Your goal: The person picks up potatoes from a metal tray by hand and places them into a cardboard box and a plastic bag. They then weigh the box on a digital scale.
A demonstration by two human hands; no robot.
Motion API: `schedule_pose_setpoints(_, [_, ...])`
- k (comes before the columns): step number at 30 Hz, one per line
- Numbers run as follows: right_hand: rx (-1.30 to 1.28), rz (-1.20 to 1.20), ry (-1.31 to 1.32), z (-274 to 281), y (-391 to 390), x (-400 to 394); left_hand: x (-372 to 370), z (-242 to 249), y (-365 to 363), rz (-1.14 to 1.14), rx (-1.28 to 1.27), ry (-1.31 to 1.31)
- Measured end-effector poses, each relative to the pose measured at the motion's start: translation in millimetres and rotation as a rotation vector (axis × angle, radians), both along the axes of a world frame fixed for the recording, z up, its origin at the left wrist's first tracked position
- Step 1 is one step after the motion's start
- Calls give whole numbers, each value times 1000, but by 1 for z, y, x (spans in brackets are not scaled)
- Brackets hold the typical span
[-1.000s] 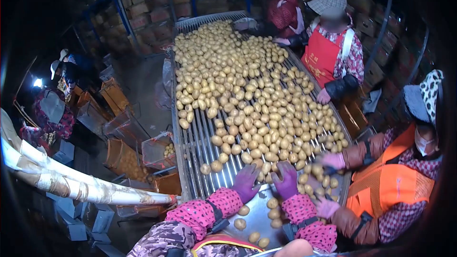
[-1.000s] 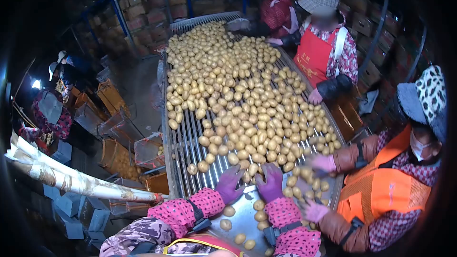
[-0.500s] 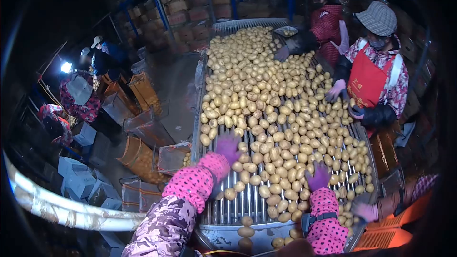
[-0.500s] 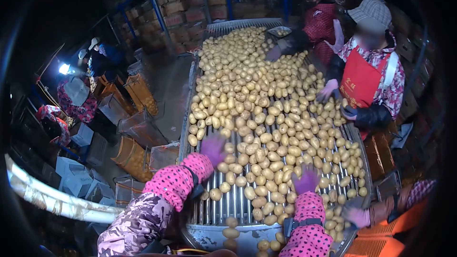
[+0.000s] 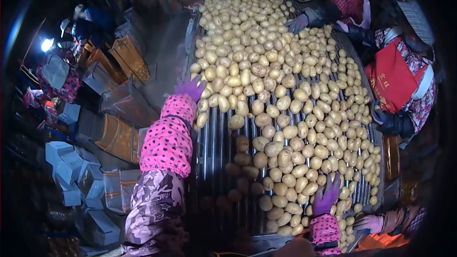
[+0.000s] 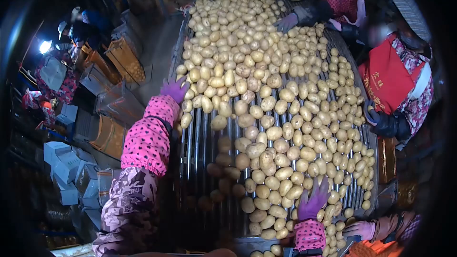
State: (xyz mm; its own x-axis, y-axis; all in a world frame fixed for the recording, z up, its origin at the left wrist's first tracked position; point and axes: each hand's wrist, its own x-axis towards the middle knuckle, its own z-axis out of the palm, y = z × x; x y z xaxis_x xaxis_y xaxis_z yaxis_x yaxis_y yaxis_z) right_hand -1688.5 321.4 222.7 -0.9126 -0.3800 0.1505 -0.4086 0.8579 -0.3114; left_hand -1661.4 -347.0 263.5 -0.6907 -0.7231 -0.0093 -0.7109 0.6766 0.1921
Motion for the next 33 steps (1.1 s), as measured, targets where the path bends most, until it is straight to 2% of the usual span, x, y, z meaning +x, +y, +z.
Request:
schedule_pose_setpoints(2, [57, -46, 17, -9, -1, 6, 2, 9, 6, -8, 23, -67])
schedule_pose_setpoints(6, [31, 36, 65, -6, 3, 0, 0, 21, 21, -75, 5, -215])
schedule_pose_setpoints(9, [64, -6, 83, -23, 6, -1, 19, 10, 36, -254, 248, 14])
schedule_pose_setpoints(12, [-14, 34, 114, -21, 4, -1, 24, 13, 95, -366, -67, -166])
schedule_pose_setpoints(14, [-4, 21, 112, -25, 6, 0, 31, -36, 95, -528, -120, -106])
schedule_pose_setpoints(16, [-24, 51, 168, -27, 8, -2, 42, -38, 114, -577, -60, -114])
schedule_pose_setpoints(18, [-27, 76, 250, -32, 8, -4, 67, 16, 153, -508, 115, -185])
schedule_pose_setpoints(20, [14, 30, 145, -14, 1, 3, 83, 20, 165, -635, 301, -289])
schedule_pose_setpoints(22, [12, 33, 132, -8, -5, 1, 104, 16, 187, -631, 577, -304])
schedule_pose_setpoints(23, [-1, 42, 140, -12, -2, 2, 103, 17, 183, -810, 664, -347])
schedule_pose_setpoints(25, [-12, 24, 127, -13, 0, 2, 81, 18, 176, -925, 592, -310])
schedule_pose_setpoints(26, [-9, 5, 100, -9, -4, 3, 72, 11, 168, -785, 446, -202])
schedule_pose_setpoints(28, [-36, 13, 76, -12, 2, 3, 37, 8, 137, -633, 220, 187])
schedule_pose_setpoints(29, [-12, 7, 68, -11, 3, 3, 21, 36, 119, -587, 106, 128])
schedule_pose_setpoints(31, [33, -15, 55, -5, -2, 4, -6, 36, 80, -350, 9, 77])
schedule_pose_setpoints(33, [12, -31, 38, -1, -9, 6, -21, -14, 56, -155, -5, 300])
